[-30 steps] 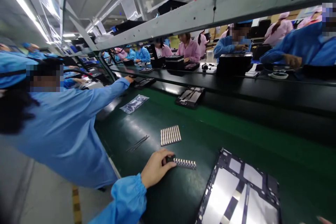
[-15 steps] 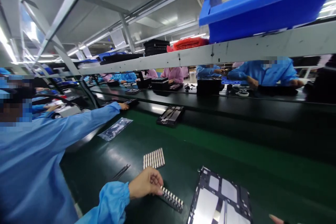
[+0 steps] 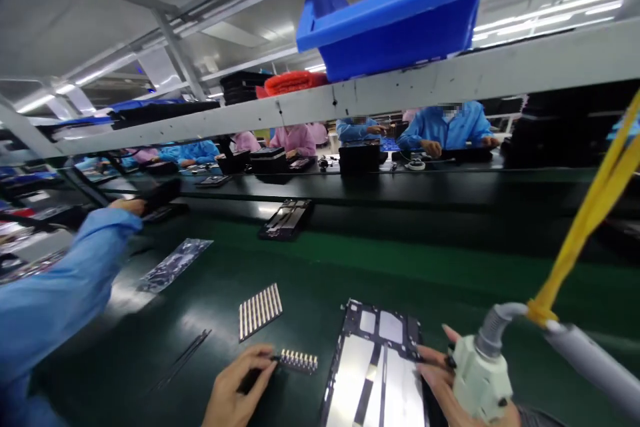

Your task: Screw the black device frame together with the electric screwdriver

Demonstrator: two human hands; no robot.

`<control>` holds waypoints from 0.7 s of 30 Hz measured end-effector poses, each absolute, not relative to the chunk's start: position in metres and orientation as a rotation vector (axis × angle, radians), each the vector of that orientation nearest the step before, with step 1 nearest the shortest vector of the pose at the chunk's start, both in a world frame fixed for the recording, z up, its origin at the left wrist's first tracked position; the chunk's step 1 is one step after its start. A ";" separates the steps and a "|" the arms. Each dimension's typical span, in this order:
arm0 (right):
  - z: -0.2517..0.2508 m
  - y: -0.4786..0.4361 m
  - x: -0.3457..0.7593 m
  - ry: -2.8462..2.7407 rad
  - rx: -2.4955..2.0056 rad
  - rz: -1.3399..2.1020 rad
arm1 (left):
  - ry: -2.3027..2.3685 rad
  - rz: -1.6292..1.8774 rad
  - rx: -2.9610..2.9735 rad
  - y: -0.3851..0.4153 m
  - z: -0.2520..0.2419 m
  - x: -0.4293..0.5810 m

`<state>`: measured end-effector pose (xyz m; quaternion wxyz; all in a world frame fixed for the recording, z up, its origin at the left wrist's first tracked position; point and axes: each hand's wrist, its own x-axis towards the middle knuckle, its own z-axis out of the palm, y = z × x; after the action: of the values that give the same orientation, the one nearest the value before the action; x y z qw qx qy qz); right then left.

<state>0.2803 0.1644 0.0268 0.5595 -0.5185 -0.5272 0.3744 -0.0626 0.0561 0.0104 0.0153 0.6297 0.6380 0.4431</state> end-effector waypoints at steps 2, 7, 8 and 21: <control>0.037 0.160 0.280 -1.269 -1.243 0.971 | 1.914 1.510 1.969 0.056 0.015 -0.045; 0.072 0.151 0.293 -1.210 -1.162 0.946 | 1.672 1.512 1.721 0.075 0.018 0.012; 0.077 0.150 0.300 -1.190 -1.154 0.896 | 1.635 1.509 1.639 0.080 0.016 0.022; 0.062 0.148 0.361 -0.990 -1.087 0.678 | 1.423 1.290 1.868 0.072 0.020 0.085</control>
<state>0.3605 0.1484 0.0615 0.6900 -0.4860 -0.4426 0.3032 0.0848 0.0717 0.0204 0.2293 0.6786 0.5170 0.4687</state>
